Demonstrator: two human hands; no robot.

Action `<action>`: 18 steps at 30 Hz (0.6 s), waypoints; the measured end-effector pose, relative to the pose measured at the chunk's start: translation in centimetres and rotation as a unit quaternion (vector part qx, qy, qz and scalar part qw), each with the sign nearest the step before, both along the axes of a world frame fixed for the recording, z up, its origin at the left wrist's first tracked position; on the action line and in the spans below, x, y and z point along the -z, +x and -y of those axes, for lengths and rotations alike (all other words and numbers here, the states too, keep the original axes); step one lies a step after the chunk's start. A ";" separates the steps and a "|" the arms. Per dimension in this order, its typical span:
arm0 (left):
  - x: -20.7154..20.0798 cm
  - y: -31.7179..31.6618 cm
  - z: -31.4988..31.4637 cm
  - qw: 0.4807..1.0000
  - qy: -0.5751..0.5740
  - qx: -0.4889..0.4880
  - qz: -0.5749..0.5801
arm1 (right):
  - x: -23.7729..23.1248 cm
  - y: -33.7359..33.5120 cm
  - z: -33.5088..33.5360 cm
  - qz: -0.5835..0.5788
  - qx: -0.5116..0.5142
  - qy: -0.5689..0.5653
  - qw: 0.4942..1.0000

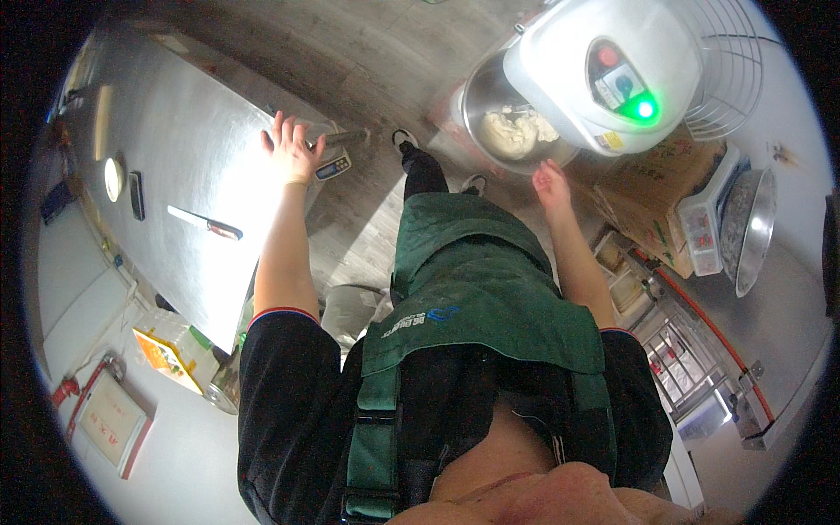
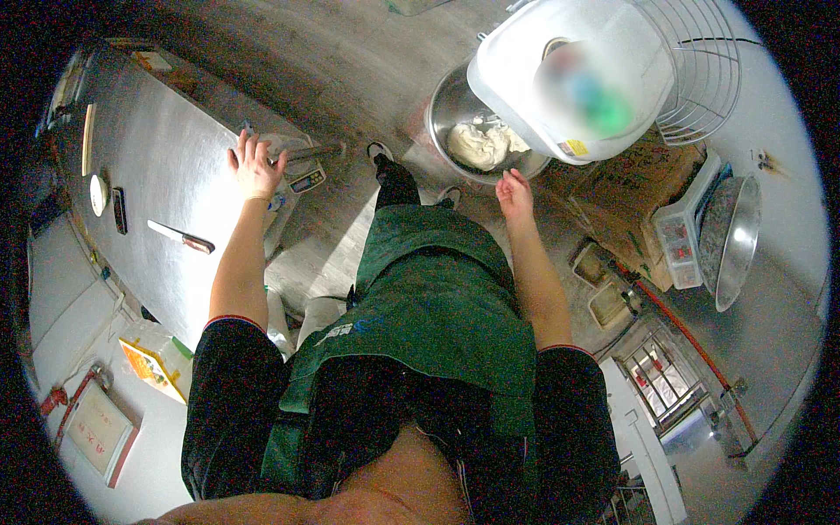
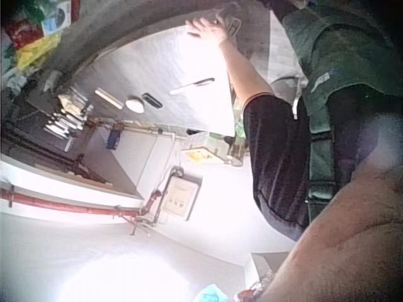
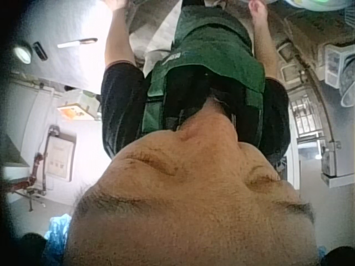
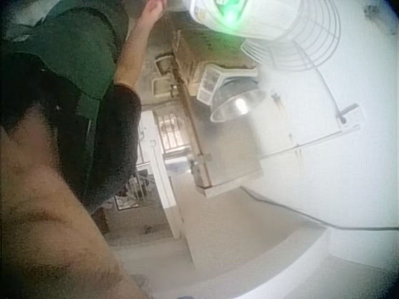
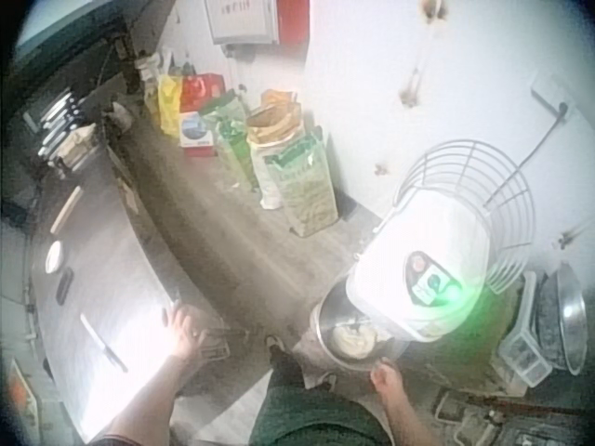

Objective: The person operates a stand mixer, then removes a metal bowl and pours its contents into the mixer. They continue to scrape and mix the dough inside the mixer bowl by hand.

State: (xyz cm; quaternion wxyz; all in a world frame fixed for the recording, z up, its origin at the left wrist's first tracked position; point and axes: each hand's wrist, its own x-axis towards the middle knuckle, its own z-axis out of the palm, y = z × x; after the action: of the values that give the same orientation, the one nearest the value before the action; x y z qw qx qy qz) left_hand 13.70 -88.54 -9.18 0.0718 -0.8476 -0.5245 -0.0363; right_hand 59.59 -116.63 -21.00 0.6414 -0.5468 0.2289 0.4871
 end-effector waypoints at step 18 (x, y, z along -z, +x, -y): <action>-0.3 0.4 0.1 1.000 0.010 0.008 0.008 | 0.9 0.0 0.9 -0.031 0.005 -0.003 1.000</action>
State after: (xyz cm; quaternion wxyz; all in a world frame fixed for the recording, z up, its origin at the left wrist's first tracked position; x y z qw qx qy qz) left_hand 14.09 -88.66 -8.87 0.0759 -0.8505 -0.5182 -0.0484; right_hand 59.59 -117.51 -21.95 0.6346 -0.5325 0.2527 0.4998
